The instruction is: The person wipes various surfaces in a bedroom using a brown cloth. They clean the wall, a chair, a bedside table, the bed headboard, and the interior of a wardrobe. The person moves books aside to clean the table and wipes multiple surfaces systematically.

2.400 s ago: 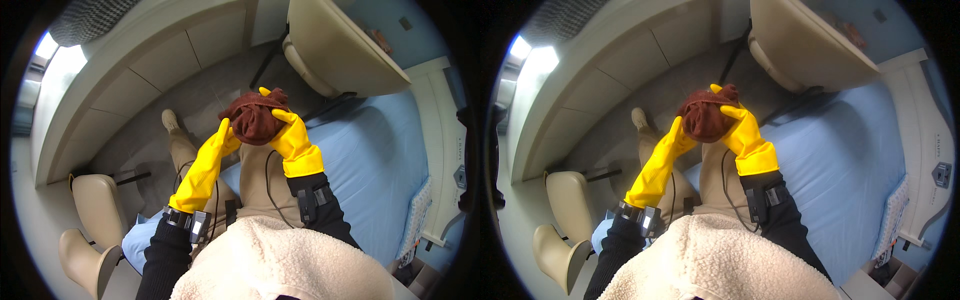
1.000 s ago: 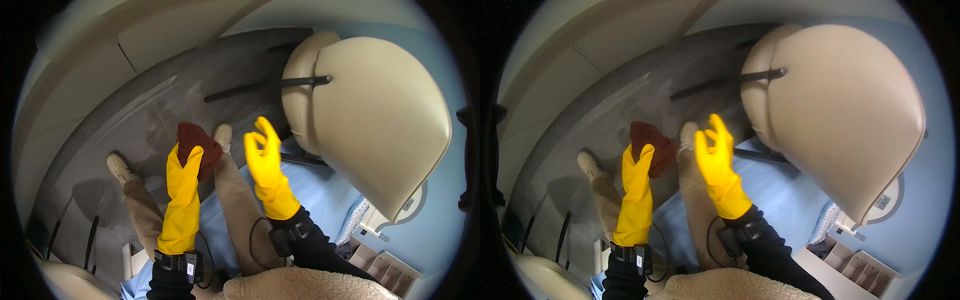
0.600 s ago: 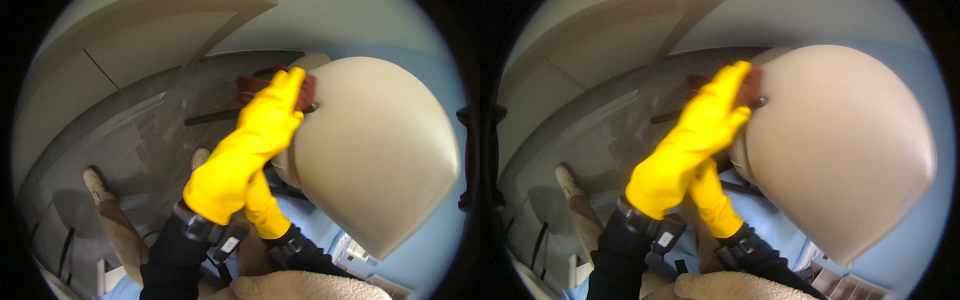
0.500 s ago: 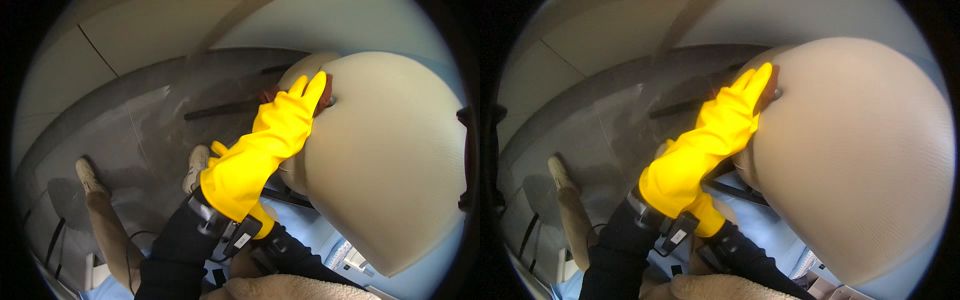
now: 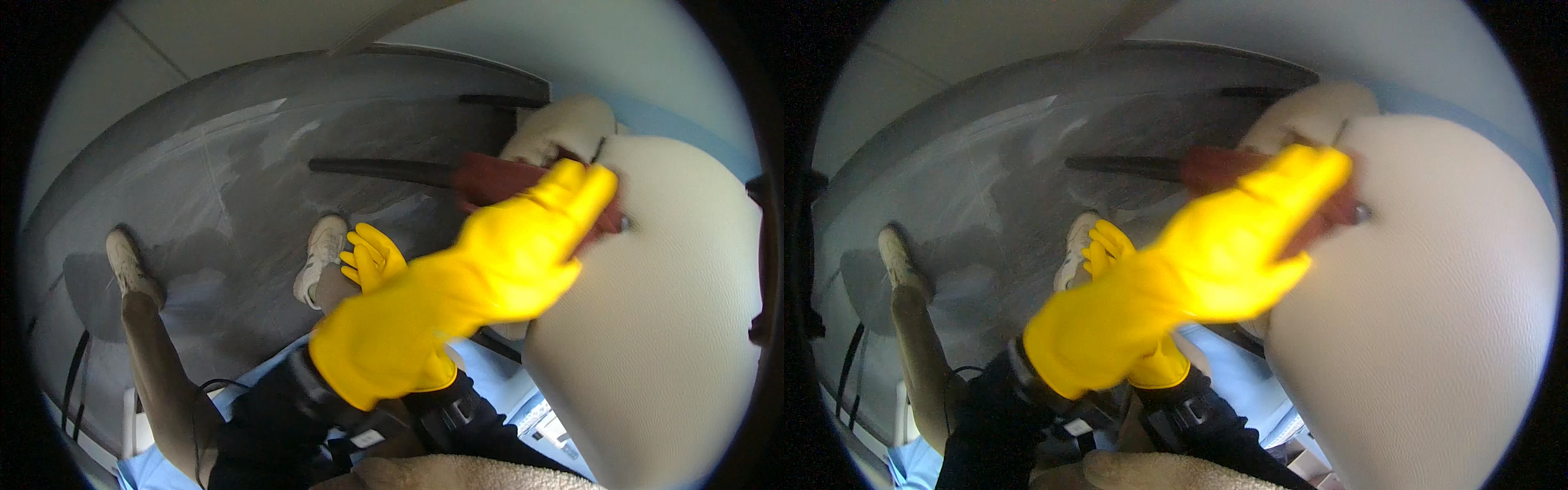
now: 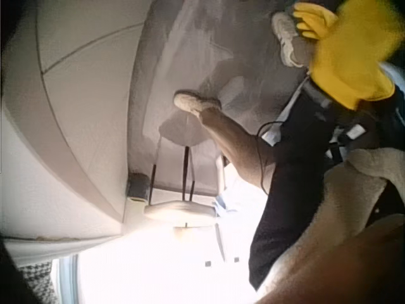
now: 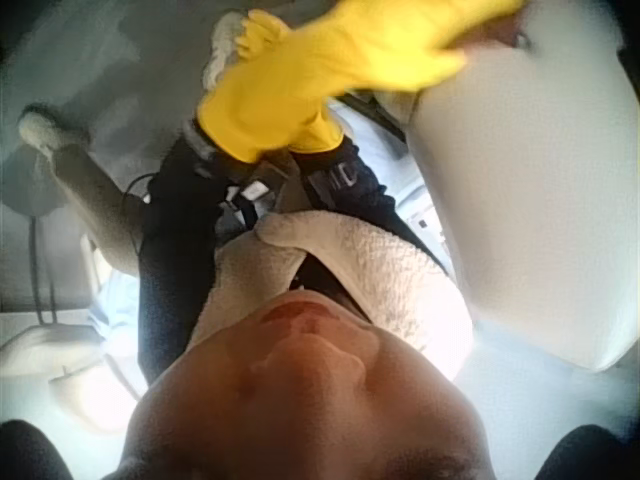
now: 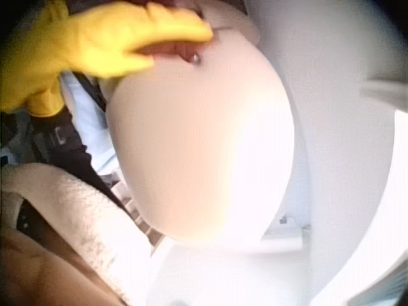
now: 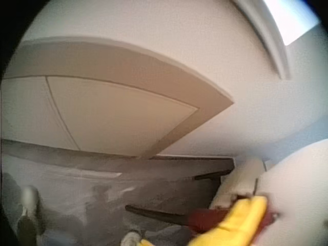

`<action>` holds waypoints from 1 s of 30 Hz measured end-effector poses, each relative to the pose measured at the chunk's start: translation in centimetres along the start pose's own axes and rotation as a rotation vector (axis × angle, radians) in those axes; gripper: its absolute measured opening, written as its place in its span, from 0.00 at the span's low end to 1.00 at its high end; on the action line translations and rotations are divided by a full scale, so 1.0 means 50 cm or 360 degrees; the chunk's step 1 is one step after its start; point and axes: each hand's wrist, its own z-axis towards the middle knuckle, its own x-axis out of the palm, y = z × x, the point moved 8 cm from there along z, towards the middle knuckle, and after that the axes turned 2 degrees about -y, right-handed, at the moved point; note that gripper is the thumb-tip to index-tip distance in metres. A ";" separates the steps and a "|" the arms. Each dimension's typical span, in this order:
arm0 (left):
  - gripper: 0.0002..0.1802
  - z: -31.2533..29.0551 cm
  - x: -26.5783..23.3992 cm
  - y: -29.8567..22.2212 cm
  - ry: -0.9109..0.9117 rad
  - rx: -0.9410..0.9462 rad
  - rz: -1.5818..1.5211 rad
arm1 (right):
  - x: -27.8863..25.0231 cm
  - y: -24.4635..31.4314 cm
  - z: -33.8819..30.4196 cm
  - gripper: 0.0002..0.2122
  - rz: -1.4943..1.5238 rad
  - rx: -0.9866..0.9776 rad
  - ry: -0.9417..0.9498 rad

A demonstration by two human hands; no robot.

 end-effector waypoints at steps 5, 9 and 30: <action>0.36 -0.021 0.002 0.010 -0.0239 0.0212 0.0692 | 0.001 -0.011 -0.057 0.22 -0.0270 0.0231 -0.0148; 0.34 -0.094 -0.080 0.235 -0.0037 -0.0143 0.0536 | 0.044 -0.027 -0.070 0.23 -0.0314 0.0516 -0.0277; 0.24 -0.109 -0.091 0.225 -0.0303 0.0130 -0.0165 | 0.026 0.084 -0.066 0.21 -0.0325 -0.0133 -0.0518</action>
